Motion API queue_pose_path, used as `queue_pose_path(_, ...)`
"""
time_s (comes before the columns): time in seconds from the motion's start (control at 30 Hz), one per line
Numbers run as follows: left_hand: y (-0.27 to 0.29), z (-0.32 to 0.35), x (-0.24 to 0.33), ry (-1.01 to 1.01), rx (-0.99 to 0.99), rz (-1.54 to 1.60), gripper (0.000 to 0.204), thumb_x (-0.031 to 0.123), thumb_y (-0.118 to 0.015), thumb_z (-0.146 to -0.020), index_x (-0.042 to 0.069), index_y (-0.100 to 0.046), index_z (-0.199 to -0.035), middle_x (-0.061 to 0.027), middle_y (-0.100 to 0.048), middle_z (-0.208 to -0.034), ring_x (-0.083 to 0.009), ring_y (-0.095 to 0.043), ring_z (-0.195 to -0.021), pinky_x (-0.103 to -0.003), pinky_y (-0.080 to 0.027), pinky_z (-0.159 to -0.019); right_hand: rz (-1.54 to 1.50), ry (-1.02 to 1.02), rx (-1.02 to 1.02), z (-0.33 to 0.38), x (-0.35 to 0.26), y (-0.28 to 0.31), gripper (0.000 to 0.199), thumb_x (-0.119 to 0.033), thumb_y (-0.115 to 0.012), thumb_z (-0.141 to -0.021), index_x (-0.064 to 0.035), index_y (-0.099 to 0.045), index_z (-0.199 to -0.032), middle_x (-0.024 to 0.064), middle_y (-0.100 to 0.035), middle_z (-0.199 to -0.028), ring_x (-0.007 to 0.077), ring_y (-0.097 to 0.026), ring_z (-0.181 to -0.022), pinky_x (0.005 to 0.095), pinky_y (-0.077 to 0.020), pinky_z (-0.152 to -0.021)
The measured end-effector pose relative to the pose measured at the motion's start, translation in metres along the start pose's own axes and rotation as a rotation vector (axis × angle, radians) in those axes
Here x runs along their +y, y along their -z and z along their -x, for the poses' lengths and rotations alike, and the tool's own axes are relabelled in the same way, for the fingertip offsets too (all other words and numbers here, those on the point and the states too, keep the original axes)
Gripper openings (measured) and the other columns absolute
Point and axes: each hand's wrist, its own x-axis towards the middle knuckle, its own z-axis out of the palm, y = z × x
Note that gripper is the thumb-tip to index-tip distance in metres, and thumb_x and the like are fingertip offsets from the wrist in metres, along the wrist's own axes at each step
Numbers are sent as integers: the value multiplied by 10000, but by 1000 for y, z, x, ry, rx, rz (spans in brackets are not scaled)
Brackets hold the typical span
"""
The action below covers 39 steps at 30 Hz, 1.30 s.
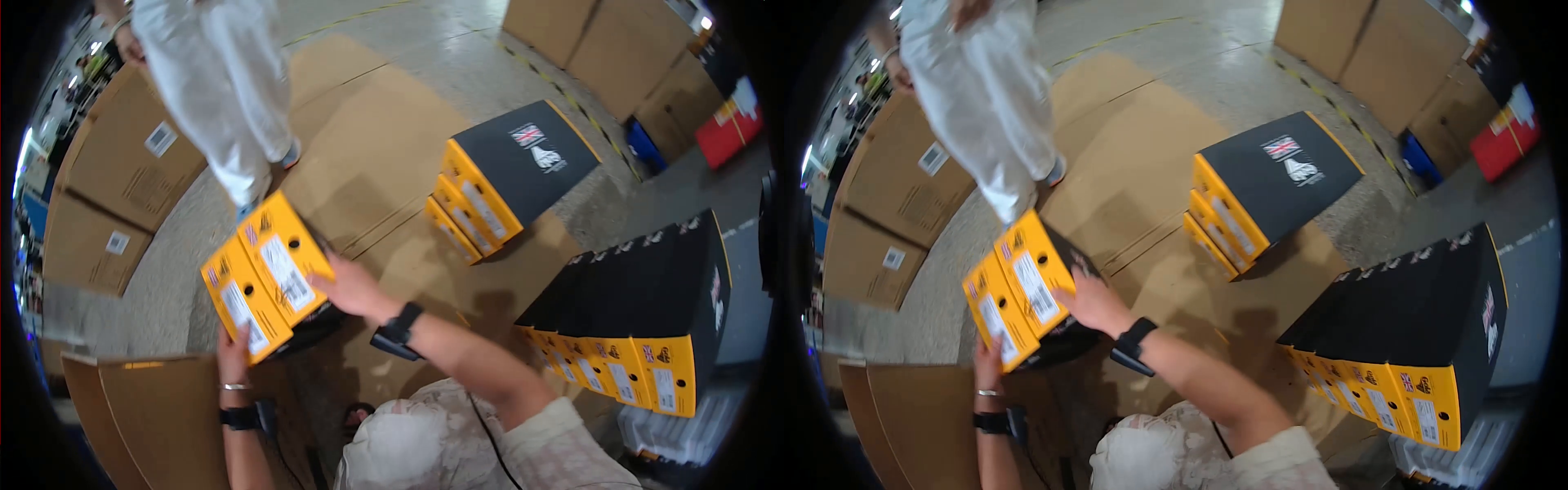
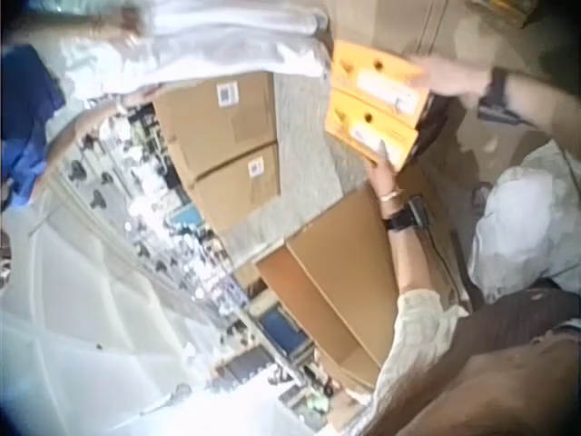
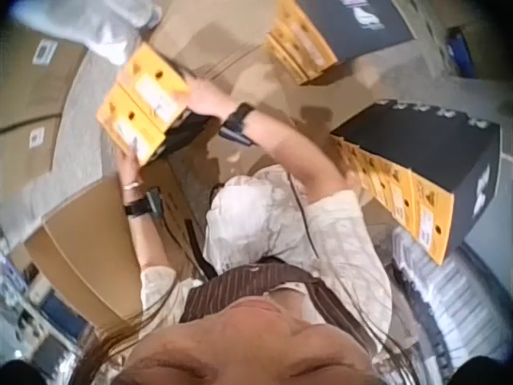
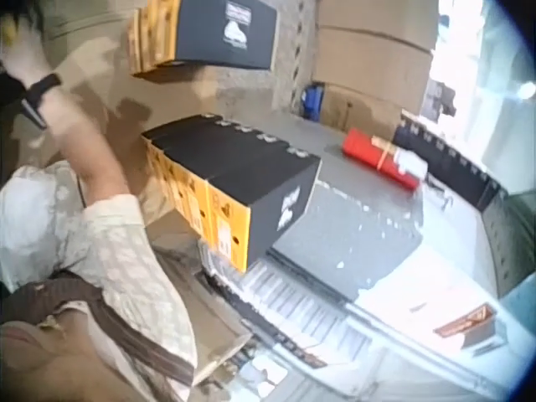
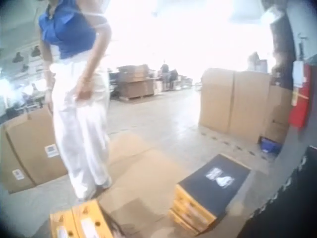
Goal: Packing shoe boxes into larger cardboard shipping boxes at a packing station.
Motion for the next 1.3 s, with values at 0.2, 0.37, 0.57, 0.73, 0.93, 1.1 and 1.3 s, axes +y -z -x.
queue_pose_path(0.2,-35,10,-7,160,23,82,487,146,-588,-887,8,-403,-1317,-105,-529,-1214,-175,-506,-1097,-305,-399,-945,-92,-173,-100,14,10,23,564,-384,-567,-859,112,-480,-1113,310,-578,-1042,392,-567,-1009,413,-444,-865)
queue_pose_path(0.37,-79,59,45,-674,443,-611,545,75,-657,-787,-41,-439,-1272,-146,-522,-1230,-249,-469,-1168,-319,-346,-1008,-254,-225,-125,65,55,59,518,-382,-606,-868,49,-531,-1145,191,-617,-1091,234,-606,-998,336,-472,-861)
queue_pose_path(0.57,-142,95,54,-460,-560,-517,503,117,-727,-730,9,-538,-1184,-154,-602,-1106,-274,-581,-1022,-329,-447,-896,-392,-735,109,133,169,136,287,-250,-596,-848,-4,-604,-997,14,-590,-797,114,-539,-689,268,-459,-599)
queue_pose_path(0.73,-165,91,11,-410,-802,-561,520,152,-765,-709,48,-555,-1174,-128,-633,-1025,-248,-620,-920,-305,-477,-837,-410,-766,229,123,189,157,223,-178,-577,-840,-7,-579,-983,-13,-518,-721,81,-495,-633,232,-432,-552)
queue_pose_path(0.93,-176,86,-33,-250,-882,-433,489,216,-719,-758,57,-542,-1186,-162,-625,-1052,-305,-606,-968,-350,-489,-810,-492,-700,570,109,229,168,182,-170,-563,-845,-22,-543,-949,-4,-503,-686,92,-501,-598,237,-412,-509)
queue_pose_path(1.1,-169,84,-56,-159,-883,-514,483,234,-713,-760,70,-548,-1183,-152,-642,-1011,-296,-608,-957,-354,-481,-826,-776,-794,936,85,228,155,286,-228,-579,-869,-12,-493,-1037,89,-531,-879,188,-566,-749,309,-502,-625)
queue_pose_path(1.3,-167,81,-71,-109,-900,-495,486,234,-718,-752,89,-549,-1184,-145,-640,-1012,-294,-607,-947,-364,-480,-825,-1134,-655,1128,77,249,156,373,-197,-565,-896,11,-425,-1171,187,-499,-1100,289,-550,-961,379,-502,-818)
